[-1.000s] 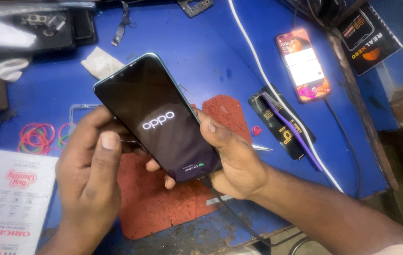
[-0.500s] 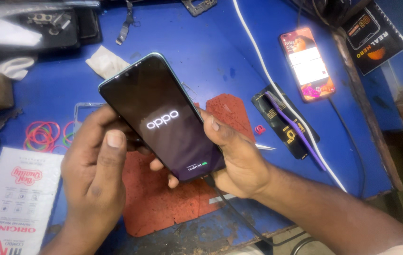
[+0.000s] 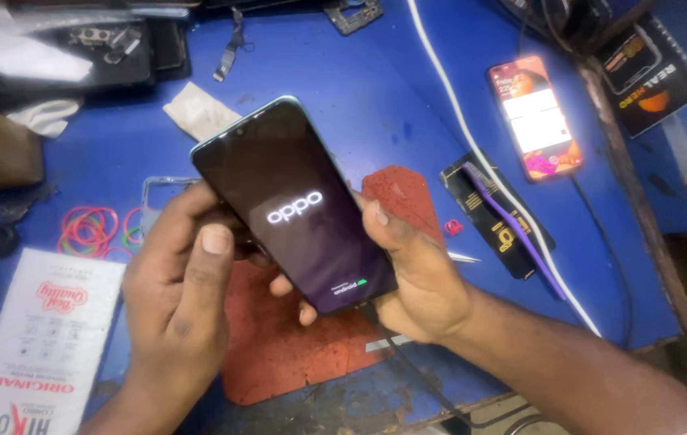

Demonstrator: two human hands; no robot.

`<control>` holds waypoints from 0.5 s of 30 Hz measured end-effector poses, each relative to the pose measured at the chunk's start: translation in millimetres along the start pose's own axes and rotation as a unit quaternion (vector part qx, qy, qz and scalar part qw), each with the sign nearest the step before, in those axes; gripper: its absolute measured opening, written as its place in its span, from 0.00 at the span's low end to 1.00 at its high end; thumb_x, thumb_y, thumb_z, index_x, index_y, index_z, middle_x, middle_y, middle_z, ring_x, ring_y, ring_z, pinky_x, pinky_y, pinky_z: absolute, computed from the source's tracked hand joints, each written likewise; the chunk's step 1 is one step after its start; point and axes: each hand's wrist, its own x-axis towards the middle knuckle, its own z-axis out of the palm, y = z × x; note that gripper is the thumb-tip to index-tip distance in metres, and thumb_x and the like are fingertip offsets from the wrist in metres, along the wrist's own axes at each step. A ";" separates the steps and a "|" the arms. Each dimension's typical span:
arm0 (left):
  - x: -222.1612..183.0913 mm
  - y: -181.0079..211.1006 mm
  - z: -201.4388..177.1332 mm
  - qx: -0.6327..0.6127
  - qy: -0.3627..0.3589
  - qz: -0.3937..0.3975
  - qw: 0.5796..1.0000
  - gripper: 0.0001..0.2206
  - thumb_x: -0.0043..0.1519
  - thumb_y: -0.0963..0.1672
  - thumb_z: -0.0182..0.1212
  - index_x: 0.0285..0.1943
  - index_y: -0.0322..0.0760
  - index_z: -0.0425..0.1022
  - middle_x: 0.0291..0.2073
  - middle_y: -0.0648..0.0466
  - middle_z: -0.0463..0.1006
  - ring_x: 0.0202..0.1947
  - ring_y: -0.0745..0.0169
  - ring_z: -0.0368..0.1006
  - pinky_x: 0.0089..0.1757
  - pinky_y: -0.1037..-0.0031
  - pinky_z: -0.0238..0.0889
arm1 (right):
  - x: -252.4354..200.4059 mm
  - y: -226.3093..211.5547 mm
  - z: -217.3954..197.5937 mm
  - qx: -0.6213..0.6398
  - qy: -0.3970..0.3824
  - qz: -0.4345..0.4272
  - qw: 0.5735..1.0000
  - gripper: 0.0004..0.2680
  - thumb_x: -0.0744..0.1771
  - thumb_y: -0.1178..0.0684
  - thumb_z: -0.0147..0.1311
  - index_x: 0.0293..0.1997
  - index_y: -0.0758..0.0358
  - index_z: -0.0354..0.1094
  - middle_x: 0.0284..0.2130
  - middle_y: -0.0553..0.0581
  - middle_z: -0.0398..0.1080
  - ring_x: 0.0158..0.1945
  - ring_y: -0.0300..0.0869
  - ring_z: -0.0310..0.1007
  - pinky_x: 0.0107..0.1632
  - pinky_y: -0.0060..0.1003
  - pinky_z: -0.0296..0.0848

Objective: The person uses a metal tool to pry open the back cover of a smartphone, removes the battery, and then reassembles the device. After reassembly, the person powers on the phone to verify it is functioning.

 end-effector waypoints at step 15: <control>1.6 0.7 0.5 0.004 -0.002 -0.002 1.000 0.18 0.75 0.45 0.45 0.67 0.25 0.66 0.49 0.48 0.78 0.48 0.65 0.76 0.49 0.73 0.74 | 0.0 0.7 -3.2 0.002 0.005 0.005 1.000 0.28 0.73 0.35 0.45 0.78 0.67 0.47 0.60 0.69 0.65 0.57 0.58 0.74 0.51 0.55 0.78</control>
